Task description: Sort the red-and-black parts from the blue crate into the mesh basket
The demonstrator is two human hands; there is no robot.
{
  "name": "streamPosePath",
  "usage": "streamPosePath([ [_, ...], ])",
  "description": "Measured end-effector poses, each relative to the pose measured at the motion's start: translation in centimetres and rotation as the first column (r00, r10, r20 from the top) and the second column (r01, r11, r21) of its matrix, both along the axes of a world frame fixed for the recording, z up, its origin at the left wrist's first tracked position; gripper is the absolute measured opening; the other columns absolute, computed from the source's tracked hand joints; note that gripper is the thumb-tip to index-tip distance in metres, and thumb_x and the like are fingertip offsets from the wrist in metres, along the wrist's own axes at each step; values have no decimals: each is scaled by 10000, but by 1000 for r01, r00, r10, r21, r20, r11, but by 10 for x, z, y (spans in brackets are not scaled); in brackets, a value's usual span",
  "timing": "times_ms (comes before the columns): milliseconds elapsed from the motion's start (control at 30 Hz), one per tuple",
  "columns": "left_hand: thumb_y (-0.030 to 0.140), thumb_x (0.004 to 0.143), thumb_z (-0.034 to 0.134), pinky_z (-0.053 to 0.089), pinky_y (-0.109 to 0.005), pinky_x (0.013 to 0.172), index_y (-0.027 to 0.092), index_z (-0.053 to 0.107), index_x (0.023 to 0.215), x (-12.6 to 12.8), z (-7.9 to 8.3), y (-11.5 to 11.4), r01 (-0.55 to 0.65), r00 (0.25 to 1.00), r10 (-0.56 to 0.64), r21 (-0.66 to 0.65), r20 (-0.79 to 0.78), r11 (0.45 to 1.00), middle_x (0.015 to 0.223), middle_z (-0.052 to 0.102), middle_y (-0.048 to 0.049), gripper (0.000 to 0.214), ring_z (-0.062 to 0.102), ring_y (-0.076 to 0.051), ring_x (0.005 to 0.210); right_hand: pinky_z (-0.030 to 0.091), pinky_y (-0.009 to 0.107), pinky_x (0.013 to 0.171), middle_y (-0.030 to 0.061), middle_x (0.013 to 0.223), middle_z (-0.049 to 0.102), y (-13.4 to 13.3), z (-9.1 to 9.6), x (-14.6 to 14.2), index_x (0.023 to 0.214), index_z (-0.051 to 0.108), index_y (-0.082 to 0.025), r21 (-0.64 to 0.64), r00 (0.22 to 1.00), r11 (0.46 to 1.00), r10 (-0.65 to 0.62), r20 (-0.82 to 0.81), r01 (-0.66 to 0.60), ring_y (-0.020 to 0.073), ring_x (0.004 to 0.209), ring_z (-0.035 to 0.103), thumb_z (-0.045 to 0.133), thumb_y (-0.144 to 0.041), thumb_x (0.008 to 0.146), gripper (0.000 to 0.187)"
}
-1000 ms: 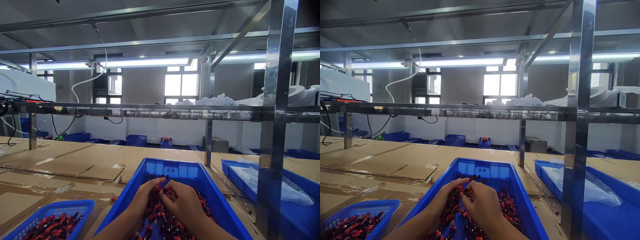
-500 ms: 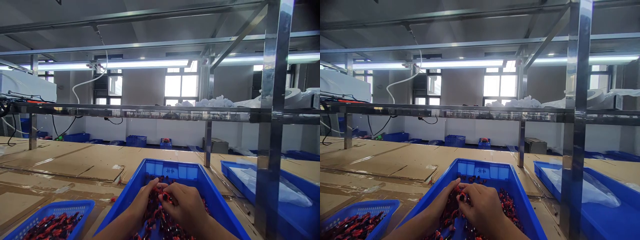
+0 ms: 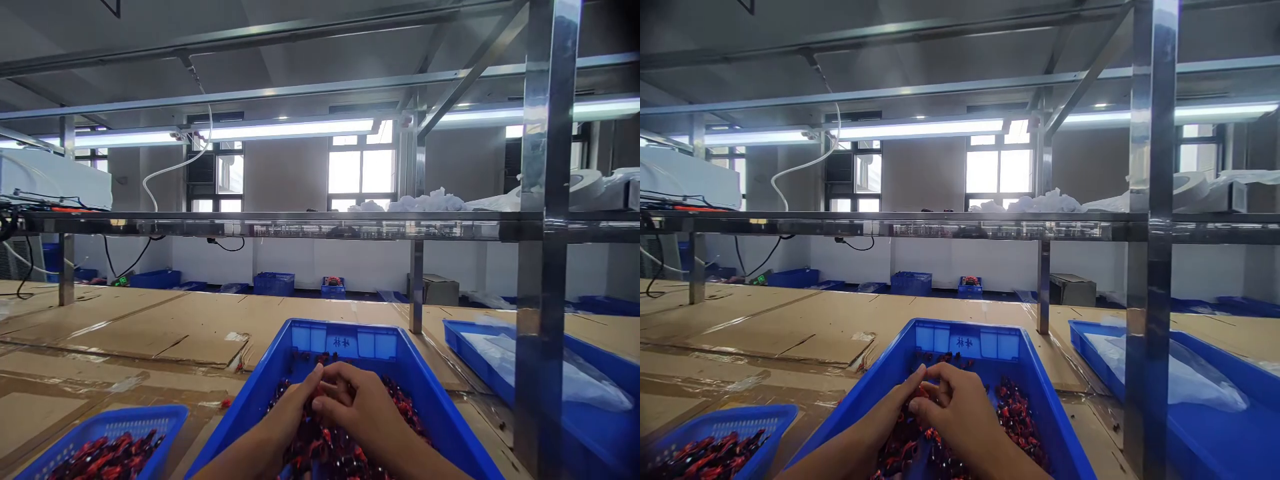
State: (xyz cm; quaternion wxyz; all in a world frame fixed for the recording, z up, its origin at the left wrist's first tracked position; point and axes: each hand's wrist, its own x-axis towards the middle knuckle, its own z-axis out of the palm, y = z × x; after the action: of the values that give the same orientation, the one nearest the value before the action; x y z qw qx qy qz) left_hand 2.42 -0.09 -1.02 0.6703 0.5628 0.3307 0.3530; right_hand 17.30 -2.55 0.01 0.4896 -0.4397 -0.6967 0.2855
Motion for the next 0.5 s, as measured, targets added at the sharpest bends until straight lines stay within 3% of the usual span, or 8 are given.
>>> streamPosePath([
  [100,755,800,447,419,-258,701,140,691,763,0,-4,3,34,998,-31,65,-51,997,715,656,-46,663,575,-173,698,313,232,545,-62,535,441,-4,-3,-3,866,744,-252,54,984,997,-66,165,58,115,536,397,696,-217,747,133],
  [200,794,764,450,403,-247,642,140,679,753,0,-7,4,15,997,-12,42,-80,999,670,636,-40,693,552,-159,636,272,231,515,-58,525,453,-2,-6,-4,765,731,-228,43,983,993,-115,143,110,110,522,400,668,-188,740,79],
  [267,818,746,437,406,-248,604,153,654,711,1,-6,2,-5,997,1,-64,-71,998,617,603,-34,700,541,-157,600,270,223,504,-68,506,437,1,-7,-4,724,704,-207,-15,995,995,-96,1,96,99,506,395,666,-154,703,69],
  [333,853,722,403,408,-247,546,167,621,676,1,-3,0,-24,998,12,-211,-58,977,579,571,-29,722,523,-153,543,271,206,476,-80,496,420,5,-7,-3,697,659,-189,-152,962,988,-9,-273,-34,82,481,369,673,-149,671,49],
  [400,862,708,402,380,-234,458,183,623,737,0,0,-2,-37,999,24,-302,-46,953,583,556,-14,715,505,-144,483,223,193,408,-94,490,392,8,-6,1,703,598,-193,-265,859,939,55,-509,-218,65,423,299,657,-209,683,64],
  [500,755,752,484,324,-211,354,239,627,917,-4,2,0,-1,1000,-5,-303,-17,953,638,541,24,560,508,-146,444,111,195,333,-103,510,352,11,-1,10,765,505,-226,-343,755,853,86,-651,-393,63,364,193,543,-331,735,116],
])
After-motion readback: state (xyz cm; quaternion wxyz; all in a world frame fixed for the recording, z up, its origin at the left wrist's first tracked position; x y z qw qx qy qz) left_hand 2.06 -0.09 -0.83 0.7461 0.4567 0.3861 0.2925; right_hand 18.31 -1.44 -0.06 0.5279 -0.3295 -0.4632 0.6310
